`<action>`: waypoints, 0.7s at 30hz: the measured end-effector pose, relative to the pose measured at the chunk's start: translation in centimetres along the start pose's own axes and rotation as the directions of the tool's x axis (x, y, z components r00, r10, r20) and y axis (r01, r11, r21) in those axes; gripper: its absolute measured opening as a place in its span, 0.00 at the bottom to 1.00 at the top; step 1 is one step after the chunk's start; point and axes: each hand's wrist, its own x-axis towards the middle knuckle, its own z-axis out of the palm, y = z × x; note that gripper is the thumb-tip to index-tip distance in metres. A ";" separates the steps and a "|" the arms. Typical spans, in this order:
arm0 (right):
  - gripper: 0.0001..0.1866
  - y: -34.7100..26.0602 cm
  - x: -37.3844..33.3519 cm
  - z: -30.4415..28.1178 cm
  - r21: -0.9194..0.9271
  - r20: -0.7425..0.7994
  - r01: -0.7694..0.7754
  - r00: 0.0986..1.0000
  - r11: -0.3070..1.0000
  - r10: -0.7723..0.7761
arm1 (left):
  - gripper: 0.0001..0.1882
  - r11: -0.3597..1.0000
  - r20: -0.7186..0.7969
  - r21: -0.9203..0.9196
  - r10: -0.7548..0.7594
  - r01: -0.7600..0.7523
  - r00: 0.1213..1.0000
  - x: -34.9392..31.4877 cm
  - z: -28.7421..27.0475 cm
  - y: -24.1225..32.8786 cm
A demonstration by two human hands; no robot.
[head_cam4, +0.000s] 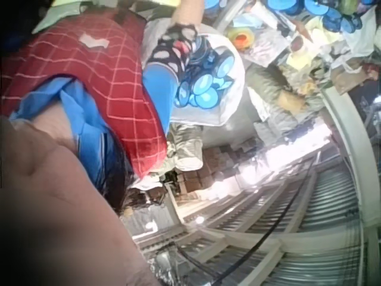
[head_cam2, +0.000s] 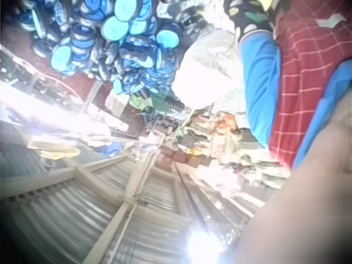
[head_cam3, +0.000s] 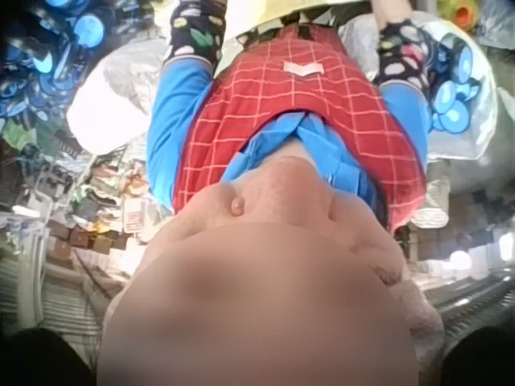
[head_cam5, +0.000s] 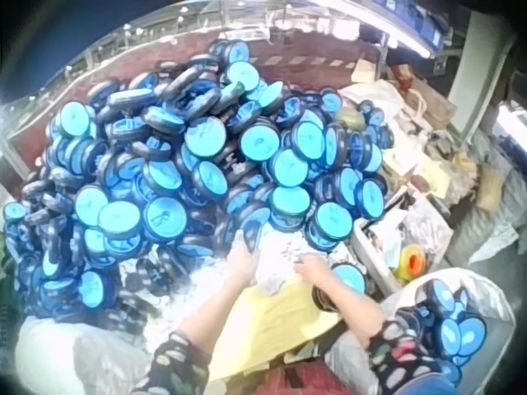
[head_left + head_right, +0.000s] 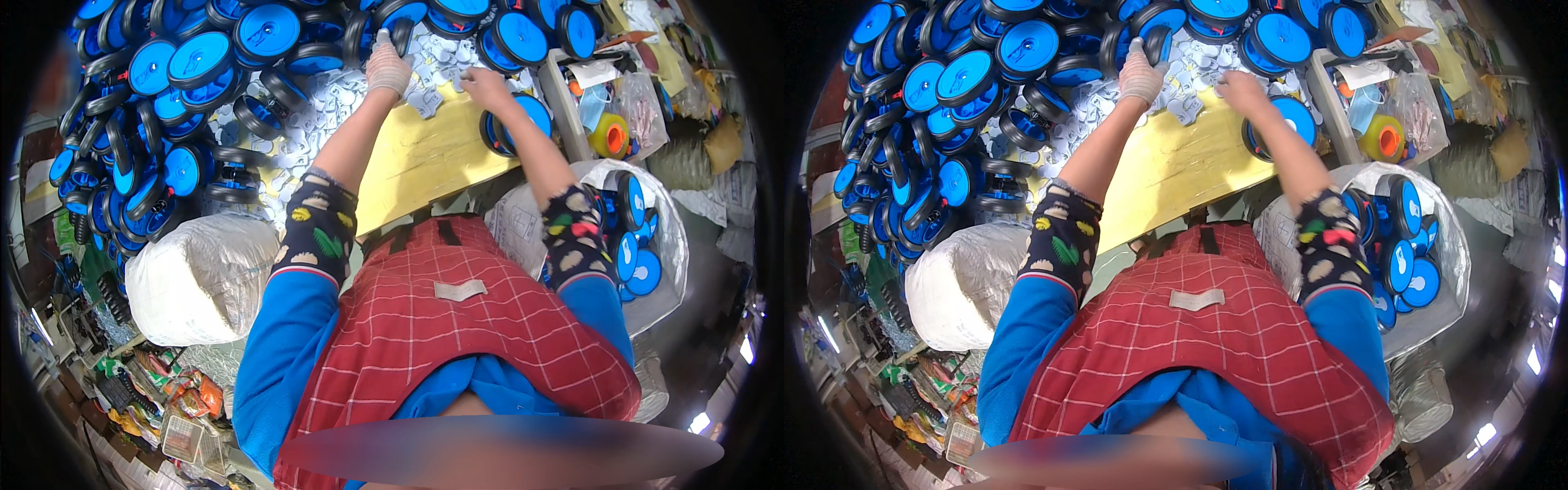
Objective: The person repeatedly picks up blue circular objects and white inserts, places the inserts into the objects, and stacks the assembled units on a table. The person also moves a large white sack and transfers some assembled units into a white bag.
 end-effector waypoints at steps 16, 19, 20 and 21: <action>0.19 -3.0 -10.2 13.4 0.254 -0.128 0.021 0.992 0.967 0.012 | 0.23 0.747 0.169 -0.633 -0.122 0.203 0.978 -25.1 -5.3 -14.8; 0.20 -4.0 -13.2 14.7 -0.122 -0.231 0.167 0.954 0.978 -0.192 | 0.20 0.651 0.176 -0.712 -0.194 0.261 0.965 -26.0 -4.9 -14.9; 0.20 -4.8 -13.6 14.5 -0.279 -0.258 0.177 0.933 0.944 -0.251 | 0.20 0.651 0.173 -0.709 -0.210 0.270 0.962 -25.8 -4.8 -15.0; 0.20 -5.1 -13.6 14.4 -0.347 -0.300 0.178 0.909 0.921 -0.289 | 0.21 0.653 0.173 -0.707 -0.213 0.271 0.962 -25.3 -4.7 -15.1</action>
